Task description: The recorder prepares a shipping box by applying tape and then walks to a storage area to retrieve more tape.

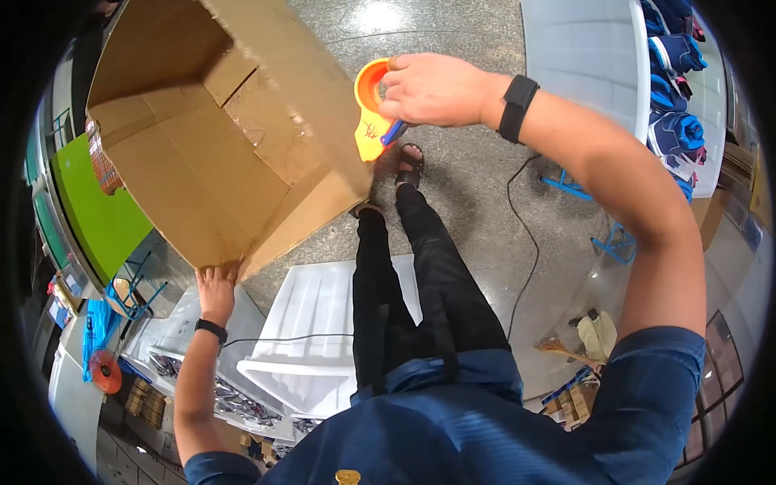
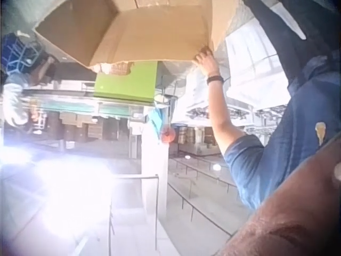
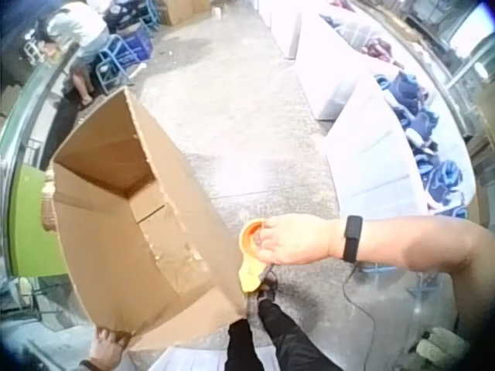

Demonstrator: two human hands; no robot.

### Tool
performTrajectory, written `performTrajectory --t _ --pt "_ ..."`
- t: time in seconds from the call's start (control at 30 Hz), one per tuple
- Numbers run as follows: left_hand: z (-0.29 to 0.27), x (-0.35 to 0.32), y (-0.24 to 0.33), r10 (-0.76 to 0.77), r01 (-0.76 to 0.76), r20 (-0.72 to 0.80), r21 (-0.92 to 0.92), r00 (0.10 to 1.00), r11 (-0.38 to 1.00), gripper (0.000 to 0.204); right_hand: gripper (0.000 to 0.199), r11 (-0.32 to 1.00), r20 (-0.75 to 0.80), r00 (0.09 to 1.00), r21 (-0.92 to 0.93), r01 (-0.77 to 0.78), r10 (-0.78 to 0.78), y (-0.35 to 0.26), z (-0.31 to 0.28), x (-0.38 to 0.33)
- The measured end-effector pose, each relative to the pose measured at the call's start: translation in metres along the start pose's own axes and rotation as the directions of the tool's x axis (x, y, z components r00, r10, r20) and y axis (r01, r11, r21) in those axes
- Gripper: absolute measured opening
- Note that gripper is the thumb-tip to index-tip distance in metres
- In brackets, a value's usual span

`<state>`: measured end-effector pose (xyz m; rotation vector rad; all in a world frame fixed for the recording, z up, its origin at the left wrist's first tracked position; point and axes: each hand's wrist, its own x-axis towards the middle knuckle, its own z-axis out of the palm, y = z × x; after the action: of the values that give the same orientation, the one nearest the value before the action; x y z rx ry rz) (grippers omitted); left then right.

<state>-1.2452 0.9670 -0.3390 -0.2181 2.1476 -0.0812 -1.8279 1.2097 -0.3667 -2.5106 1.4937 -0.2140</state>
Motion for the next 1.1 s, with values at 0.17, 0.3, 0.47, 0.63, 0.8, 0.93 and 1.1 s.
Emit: performTrajectory --t 0.17,0.3,0.47,0.63,0.8,0.93,1.1 --pt "-0.141 0.038 0.081 -0.204 -0.077 -0.299 -0.714 0.932 0.695 0.092 0.007 0.993 0.079 0.997 -0.112 0.023 -0.014 -0.009 -0.019 0.021" --pt "-0.231 0.103 0.167 -0.312 -0.314 -0.5 -0.813 0.808 0.49 0.1 0.007 0.988 0.093 0.995 -0.149 0.037 -0.024 0.006 -0.029 0.026" --pt "-0.269 0.162 0.207 -0.512 -0.12 -0.3 -0.927 0.805 0.354 0.097 0.018 0.998 0.069 0.997 -0.057 -0.041 0.044 0.018 -0.021 0.021" --pt "-0.243 0.171 0.231 -0.484 0.001 -0.191 -0.93 0.854 0.368 0.069 0.019 0.993 0.113 0.993 0.103 -0.05 0.038 0.011 -0.029 0.021" --pt "-0.181 0.126 0.233 -0.37 -0.077 -0.256 -0.897 0.893 0.434 0.075 0.025 0.976 0.157 0.987 0.217 -0.004 -0.031 -0.025 -0.003 0.039" --pt "-0.211 0.1 0.238 -0.507 -0.076 -0.253 -0.936 0.824 0.343 0.093 0.023 0.977 0.159 0.987 0.213 -0.015 -0.02 -0.04 0.012 0.049" --pt "-0.173 0.116 0.238 -0.439 -0.087 -0.264 -0.919 0.859 0.384 0.089 0.024 0.954 0.128 0.99 0.298 0.014 -0.055 -0.048 0.011 0.06"
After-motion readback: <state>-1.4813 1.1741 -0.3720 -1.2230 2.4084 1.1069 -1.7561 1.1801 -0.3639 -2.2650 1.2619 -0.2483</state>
